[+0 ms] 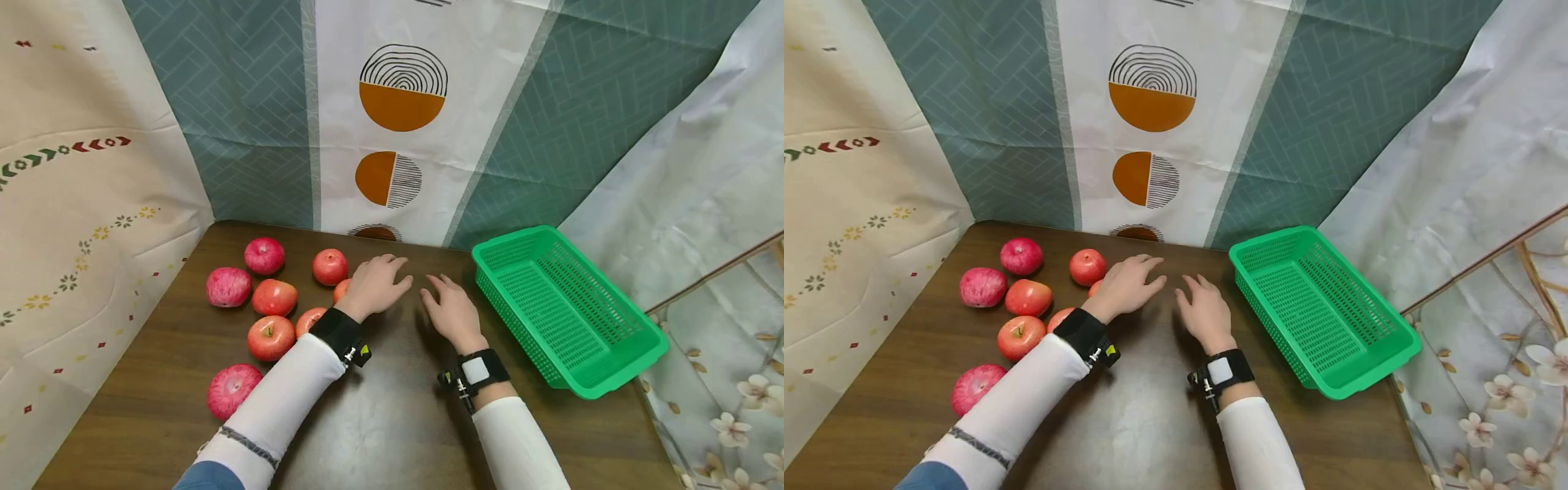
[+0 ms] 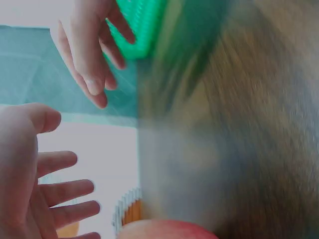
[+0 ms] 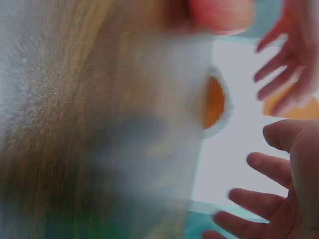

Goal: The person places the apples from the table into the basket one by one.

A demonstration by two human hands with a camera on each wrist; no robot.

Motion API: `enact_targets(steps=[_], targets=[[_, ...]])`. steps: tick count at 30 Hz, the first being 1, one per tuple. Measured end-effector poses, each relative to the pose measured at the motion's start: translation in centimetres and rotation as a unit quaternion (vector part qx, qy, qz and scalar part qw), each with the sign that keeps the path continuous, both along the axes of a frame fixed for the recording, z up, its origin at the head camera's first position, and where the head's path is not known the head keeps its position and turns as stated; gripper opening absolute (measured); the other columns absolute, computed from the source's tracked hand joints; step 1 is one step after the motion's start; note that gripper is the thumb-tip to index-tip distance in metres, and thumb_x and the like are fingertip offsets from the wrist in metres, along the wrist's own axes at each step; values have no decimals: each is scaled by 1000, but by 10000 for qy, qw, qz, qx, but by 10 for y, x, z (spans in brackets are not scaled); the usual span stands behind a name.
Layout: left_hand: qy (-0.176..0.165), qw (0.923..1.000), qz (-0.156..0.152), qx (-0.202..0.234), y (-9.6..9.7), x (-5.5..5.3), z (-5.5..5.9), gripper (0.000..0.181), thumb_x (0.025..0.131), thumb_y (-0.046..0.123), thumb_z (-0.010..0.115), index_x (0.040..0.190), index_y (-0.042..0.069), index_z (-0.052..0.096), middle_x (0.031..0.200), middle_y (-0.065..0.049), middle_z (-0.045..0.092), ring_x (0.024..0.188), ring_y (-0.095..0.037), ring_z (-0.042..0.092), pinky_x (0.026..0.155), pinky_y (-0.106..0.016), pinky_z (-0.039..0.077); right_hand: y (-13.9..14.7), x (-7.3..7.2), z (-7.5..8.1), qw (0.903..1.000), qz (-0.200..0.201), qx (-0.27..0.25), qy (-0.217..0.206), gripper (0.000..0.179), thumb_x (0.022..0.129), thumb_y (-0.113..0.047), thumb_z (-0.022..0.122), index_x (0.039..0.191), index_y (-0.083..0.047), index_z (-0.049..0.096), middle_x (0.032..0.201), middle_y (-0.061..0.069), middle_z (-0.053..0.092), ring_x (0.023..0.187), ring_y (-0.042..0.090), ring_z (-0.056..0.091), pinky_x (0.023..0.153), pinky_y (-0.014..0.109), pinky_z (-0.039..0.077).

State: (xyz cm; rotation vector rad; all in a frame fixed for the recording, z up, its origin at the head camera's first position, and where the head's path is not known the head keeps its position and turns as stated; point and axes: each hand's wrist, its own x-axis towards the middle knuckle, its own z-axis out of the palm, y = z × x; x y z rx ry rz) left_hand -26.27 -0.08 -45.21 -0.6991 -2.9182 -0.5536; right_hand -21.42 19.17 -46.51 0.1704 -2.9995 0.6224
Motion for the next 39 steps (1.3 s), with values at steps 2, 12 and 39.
enact_targets(steps=[2, 12, 39], targets=[[144, 9997, -133, 107, -1, 9, 4, 50, 99, 46, 48, 138, 16, 58, 135, -8, 57, 120, -25, 52, 96, -47, 48, 6, 14, 8, 9999, 28, -143, 39, 49, 103, -47, 47, 143, -21, 53, 143, 10, 52, 124, 30, 51, 91, 56, 50], [451, 9917, -1193, 161, -27, 57, 17, 42, 97, 41, 56, 133, 19, 62, 131, 0, 59, 119, -15, 52, 98, -38, 48, 74, 106, 45, 9845, -492, -1434, 877, 35, 104, -40, 50, 134, -27, 61, 103, -1, 73, 71, 10, 63, 57, 30, 51], [349, 9897, -1000, 967, -94, 74, 8, 39, 95, 33, 64, 130, 16, 63, 131, -2, 59, 121, -14, 51, 100, -44, 46, 202, 149, 8, 8291, -4345, -3481, -508, 92, 97, -47, 53, 157, -28, -15, 163, 11, 4, 144, 32, 13, 116, 54, 19]])
